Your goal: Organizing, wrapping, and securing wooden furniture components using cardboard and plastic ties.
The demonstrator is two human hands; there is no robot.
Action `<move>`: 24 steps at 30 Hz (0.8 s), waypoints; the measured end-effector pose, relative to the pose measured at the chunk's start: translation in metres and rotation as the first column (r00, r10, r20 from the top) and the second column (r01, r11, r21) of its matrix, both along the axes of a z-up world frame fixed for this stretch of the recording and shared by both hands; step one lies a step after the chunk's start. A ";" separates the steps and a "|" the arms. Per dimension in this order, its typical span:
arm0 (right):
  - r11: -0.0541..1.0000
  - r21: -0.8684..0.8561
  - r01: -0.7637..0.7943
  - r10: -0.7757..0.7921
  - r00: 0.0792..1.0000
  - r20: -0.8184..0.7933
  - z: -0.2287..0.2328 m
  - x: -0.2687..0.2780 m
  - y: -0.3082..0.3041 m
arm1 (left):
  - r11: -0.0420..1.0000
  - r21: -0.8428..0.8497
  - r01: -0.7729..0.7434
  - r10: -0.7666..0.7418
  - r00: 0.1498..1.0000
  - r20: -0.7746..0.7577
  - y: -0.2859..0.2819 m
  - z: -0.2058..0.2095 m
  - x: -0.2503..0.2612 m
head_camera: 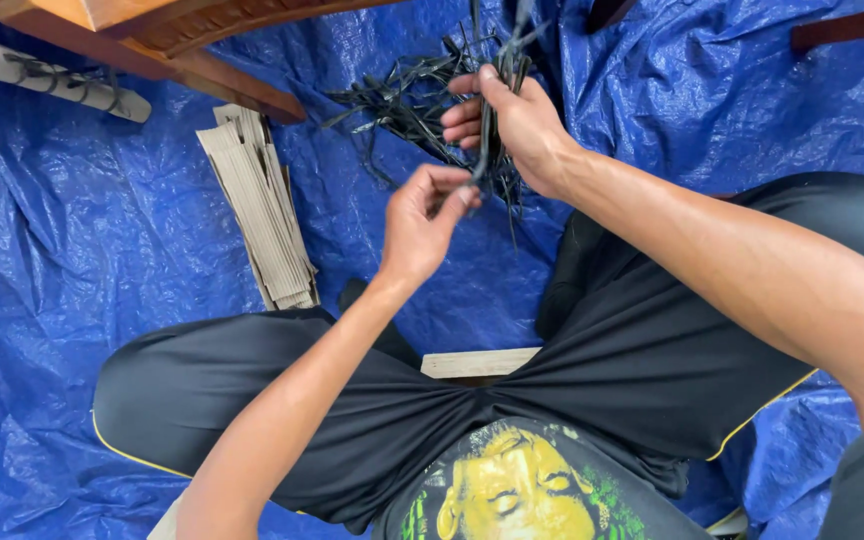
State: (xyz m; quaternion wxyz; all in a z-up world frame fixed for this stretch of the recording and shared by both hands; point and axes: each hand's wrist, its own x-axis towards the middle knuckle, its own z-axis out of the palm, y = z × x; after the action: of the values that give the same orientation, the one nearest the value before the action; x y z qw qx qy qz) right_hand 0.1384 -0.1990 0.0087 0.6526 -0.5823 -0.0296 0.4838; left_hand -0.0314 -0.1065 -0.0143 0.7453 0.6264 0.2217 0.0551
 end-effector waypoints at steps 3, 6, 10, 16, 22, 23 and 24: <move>0.998 0.044 0.039 -0.041 0.998 0.056 -0.006 0.004 -0.003 | 0.996 0.029 0.089 -0.086 0.994 -0.070 -0.008 0.005 -0.007; 0.994 0.087 0.068 -0.071 0.997 0.034 -0.006 0.006 -0.002 | 0.993 0.031 0.111 -0.109 0.993 -0.049 -0.005 -0.015 -0.008; 0.998 0.057 0.023 -0.029 0.994 0.103 0.002 0.001 -0.001 | 0.975 0.222 -0.010 -0.005 0.998 0.066 0.012 -0.007 0.008; 0.973 -0.002 -0.229 0.229 0.969 0.096 0.007 -0.013 0.002 | 0.964 0.167 -0.209 0.197 0.977 0.085 0.043 0.009 0.036; 0.912 -0.114 -0.394 0.408 0.899 0.161 0.011 -0.016 0.002 | 0.979 -0.017 -0.202 0.202 0.974 0.105 0.053 0.027 0.047; 0.891 -0.108 -0.441 0.454 0.872 0.186 0.009 -0.016 0.001 | 0.980 0.001 -0.201 0.200 0.976 0.090 0.054 0.030 0.048; 0.867 -0.103 -0.487 0.497 0.841 0.212 0.008 -0.016 0.001 | 0.979 0.020 -0.202 0.199 0.977 0.075 0.056 0.033 0.049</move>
State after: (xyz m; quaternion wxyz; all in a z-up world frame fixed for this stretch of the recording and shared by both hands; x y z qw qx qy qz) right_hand 0.1222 -0.1979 0.0166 0.4854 -0.6219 -0.2430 0.5644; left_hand 0.0172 -0.0509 0.0190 0.7347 0.6087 0.2559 0.1557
